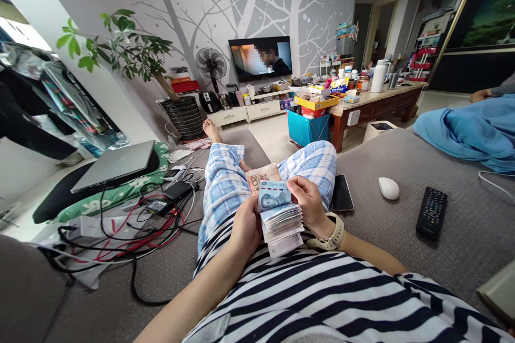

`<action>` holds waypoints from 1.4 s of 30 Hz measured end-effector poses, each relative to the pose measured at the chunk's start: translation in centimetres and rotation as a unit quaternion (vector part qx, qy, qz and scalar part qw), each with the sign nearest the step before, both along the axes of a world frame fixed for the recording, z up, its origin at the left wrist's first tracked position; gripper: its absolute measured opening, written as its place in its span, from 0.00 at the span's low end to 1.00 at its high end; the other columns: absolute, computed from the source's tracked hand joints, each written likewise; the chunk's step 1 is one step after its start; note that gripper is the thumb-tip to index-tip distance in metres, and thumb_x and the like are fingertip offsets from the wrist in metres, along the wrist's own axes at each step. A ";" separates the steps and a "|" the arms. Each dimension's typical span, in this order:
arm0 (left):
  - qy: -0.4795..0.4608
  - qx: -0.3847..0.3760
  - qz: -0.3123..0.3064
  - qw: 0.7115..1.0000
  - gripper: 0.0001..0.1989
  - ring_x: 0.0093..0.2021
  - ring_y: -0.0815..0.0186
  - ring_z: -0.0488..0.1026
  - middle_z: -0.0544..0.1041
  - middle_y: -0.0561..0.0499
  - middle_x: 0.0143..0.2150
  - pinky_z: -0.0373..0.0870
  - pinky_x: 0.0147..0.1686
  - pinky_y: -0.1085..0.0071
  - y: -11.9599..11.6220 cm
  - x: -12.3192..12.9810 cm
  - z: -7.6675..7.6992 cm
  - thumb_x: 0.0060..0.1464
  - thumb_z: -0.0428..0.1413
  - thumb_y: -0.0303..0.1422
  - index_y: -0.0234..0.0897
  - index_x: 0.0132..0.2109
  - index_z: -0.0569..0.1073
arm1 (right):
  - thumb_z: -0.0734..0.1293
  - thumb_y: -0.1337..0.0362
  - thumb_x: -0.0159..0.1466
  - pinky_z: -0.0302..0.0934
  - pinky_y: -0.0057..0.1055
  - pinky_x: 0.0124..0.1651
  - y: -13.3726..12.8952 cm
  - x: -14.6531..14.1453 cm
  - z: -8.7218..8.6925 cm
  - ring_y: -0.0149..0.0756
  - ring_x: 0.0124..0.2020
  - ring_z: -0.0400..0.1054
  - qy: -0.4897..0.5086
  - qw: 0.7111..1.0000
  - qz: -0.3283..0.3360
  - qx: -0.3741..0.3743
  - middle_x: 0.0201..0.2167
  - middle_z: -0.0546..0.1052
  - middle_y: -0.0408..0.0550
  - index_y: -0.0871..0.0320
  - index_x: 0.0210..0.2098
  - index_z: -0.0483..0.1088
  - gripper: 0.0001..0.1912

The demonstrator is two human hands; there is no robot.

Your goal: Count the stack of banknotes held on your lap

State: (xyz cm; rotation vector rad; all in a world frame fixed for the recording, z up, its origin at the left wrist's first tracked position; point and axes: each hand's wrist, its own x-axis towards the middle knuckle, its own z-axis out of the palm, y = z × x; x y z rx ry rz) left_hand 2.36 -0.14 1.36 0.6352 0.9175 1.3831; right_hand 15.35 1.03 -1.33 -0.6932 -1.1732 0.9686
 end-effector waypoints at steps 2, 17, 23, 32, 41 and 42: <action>0.007 0.002 -0.004 1.000 0.04 0.33 0.57 0.78 0.78 0.51 0.22 0.77 0.33 0.66 -0.1 0.0 0.1 0.42 0.55 0.28 0.37 0.26 0.75 | 0.64 0.55 0.63 0.45 0.28 0.24 0.0 0.0 0.1 0.28 0.20 0.49 0.000 1.000 0.001 0.002 0.17 0.58 0.37 0.57 0.24 0.65 0.15; -0.005 -0.007 -0.013 1.000 0.14 0.46 0.52 0.78 0.83 0.43 0.38 0.75 0.46 0.62 -0.2 0.1 0.2 0.48 0.55 0.30 0.32 0.42 0.78 | 0.62 0.50 0.65 0.48 0.29 0.23 -0.2 -0.1 0.1 0.28 0.16 0.53 0.012 0.998 0.055 0.019 0.13 0.65 0.39 0.58 0.26 0.69 0.19; -0.010 0.003 -0.010 1.000 0.16 0.49 0.52 0.77 0.82 0.44 0.39 0.74 0.48 0.61 -0.4 0.1 0.3 0.47 0.55 0.29 0.33 0.45 0.78 | 0.67 0.51 0.60 0.53 0.29 0.26 0.0 -0.1 0.4 0.28 0.19 0.57 -0.005 1.000 0.003 -0.002 0.14 0.65 0.38 0.56 0.22 0.64 0.18; 0.022 0.004 -0.028 0.999 0.10 0.42 0.53 0.79 0.82 0.44 0.35 0.76 0.43 0.63 -0.8 -0.1 0.5 0.40 0.59 0.24 0.34 0.35 0.78 | 0.67 0.52 0.60 0.50 0.28 0.25 0.8 -0.2 -0.3 0.29 0.21 0.55 0.000 0.999 -0.016 -0.032 0.19 0.63 0.37 0.56 0.26 0.62 0.16; -0.012 0.004 -0.015 1.000 0.14 0.48 0.54 0.78 0.82 0.45 0.41 0.75 0.48 0.63 -0.6 0.2 0.4 0.43 0.58 0.26 0.34 0.41 0.78 | 0.64 0.55 0.62 0.48 0.28 0.26 0.5 0.0 -0.2 0.29 0.22 0.52 -0.036 0.999 -0.036 -0.013 0.19 0.59 0.38 0.56 0.22 0.59 0.17; -0.022 0.002 -0.016 1.000 0.15 0.49 0.54 0.77 0.82 0.45 0.42 0.74 0.48 0.63 -0.5 0.2 0.4 0.44 0.57 0.27 0.35 0.42 0.78 | 0.64 0.55 0.62 0.47 0.28 0.26 0.4 0.0 -0.1 0.29 0.22 0.51 -0.032 0.999 -0.032 -0.012 0.19 0.59 0.38 0.56 0.22 0.59 0.17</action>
